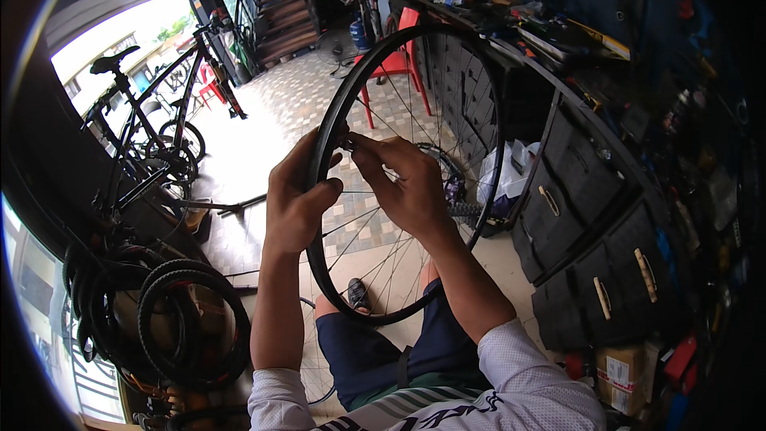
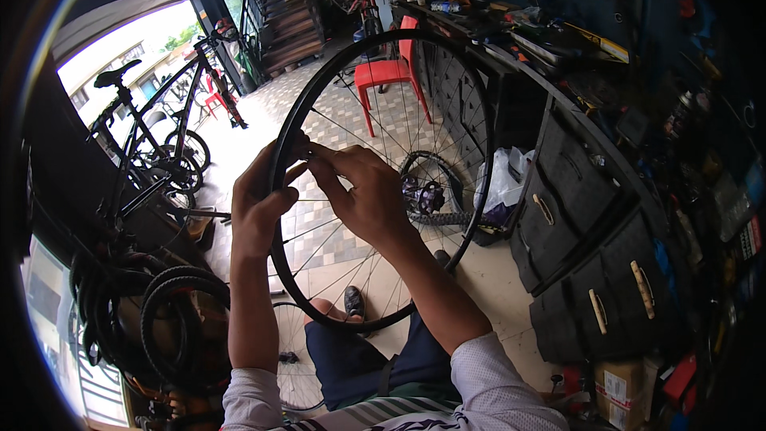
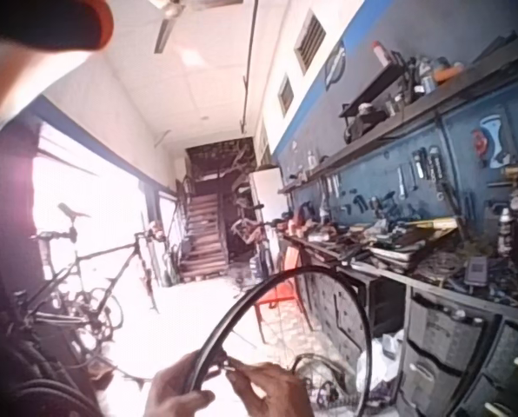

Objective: The person is repairing a bicycle tire by removing the tire from the rim, inspecting the inner tube, and reattaching the tire to the rim. The person uses their hands to manipulate the tire and tube.

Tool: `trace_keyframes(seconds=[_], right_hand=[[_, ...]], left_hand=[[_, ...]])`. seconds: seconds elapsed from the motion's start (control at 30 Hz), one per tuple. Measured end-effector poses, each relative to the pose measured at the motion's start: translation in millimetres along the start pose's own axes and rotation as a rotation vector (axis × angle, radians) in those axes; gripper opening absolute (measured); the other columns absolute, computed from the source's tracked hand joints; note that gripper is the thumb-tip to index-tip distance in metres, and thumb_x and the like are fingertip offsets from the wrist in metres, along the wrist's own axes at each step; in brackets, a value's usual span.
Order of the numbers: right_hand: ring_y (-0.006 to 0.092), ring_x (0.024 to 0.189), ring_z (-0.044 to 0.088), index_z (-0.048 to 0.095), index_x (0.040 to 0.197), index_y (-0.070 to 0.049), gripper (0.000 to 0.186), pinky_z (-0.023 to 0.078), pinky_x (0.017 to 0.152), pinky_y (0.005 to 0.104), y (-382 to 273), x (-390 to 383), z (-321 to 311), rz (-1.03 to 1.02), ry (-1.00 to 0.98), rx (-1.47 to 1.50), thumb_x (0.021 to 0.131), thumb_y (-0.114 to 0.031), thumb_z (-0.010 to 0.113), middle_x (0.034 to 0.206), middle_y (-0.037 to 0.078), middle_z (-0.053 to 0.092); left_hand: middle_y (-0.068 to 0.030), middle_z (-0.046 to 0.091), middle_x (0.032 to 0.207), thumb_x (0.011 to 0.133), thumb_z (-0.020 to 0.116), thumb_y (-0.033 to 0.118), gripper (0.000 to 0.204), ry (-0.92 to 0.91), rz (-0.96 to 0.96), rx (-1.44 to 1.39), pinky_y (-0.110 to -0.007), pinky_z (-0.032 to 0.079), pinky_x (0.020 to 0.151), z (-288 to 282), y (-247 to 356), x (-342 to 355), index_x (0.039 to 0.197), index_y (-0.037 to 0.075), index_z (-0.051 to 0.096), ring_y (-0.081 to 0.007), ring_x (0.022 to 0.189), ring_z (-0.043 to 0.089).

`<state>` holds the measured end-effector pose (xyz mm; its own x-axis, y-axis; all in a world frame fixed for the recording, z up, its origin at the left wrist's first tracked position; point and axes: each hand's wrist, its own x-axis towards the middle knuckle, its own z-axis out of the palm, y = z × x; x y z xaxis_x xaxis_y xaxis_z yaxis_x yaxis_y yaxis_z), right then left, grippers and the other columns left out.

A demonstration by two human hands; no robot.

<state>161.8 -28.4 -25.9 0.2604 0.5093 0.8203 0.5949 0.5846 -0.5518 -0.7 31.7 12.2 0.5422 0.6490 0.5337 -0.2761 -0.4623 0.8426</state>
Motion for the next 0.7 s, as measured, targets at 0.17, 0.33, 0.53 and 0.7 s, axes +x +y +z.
trace_keyframes(seconds=[0.17, 0.33, 0.53, 0.7], right_hand=[[0.0216, 0.07, 0.07, 0.073, 0.116, -0.005, 0.024, 0.051, 0.061, 0.0325, 1.5, -2.2, 7.3, 0.046, -0.022, 0.176, 0.097, -0.018, 0.068, 0.081, 0.012, 0.071], [0.0175, 0.068, 0.07, 0.067, 0.122, -0.003, 0.027, 0.051, 0.061, 0.0305, 6.3, -6.1, 6.8, 0.119, -0.092, 0.302, 0.099, -0.018, 0.066, 0.086, 0.011, 0.074], [0.01, 0.064, 0.066, 0.051, 0.119, -0.002, 0.025, 0.049, 0.058, 0.0252, 11.3, -13.9, 5.7, 0.183, 0.005, 0.386, 0.102, -0.017, 0.061, 0.076, 0.01, 0.071], [0.0091, 0.064, 0.065, 0.052, 0.112, -0.002, 0.023, 0.047, 0.057, 0.0251, 3.6, -7.0, 8.6, 0.362, 0.027, 0.46, 0.101, -0.018, 0.064, 0.072, 0.009, 0.07]], left_hand=[[-0.0152, 0.062, 0.134, 0.073, 0.057, -0.003, 0.071, -0.017, -0.005, -0.023, -0.04, 0.041, 0.113, 2.3, 2.9, -1.8, 0.142, -0.008, 0.049, -0.0223, 0.126, 0.058], [-0.0149, 0.062, 0.13, 0.074, 0.058, -0.002, 0.068, 0.006, -0.014, 0.008, -0.033, 0.046, 0.102, 4.0, 3.9, -4.8, 0.142, -0.008, 0.049, -0.018, 0.118, 0.059], [-0.014, 0.068, 0.117, 0.077, 0.058, -0.004, 0.06, 0.032, -0.044, 0.058, -0.022, 0.046, 0.072, 13.2, 13.0, -8.0, 0.136, -0.008, 0.054, -0.0097, 0.093, 0.062], [-0.0123, 0.071, 0.106, 0.079, 0.059, -0.006, 0.054, 0.039, -0.071, 0.04, -0.022, 0.045, 0.071, 18.9, 17.2, -10.5, 0.133, -0.009, 0.055, -0.0092, 0.087, 0.062]])
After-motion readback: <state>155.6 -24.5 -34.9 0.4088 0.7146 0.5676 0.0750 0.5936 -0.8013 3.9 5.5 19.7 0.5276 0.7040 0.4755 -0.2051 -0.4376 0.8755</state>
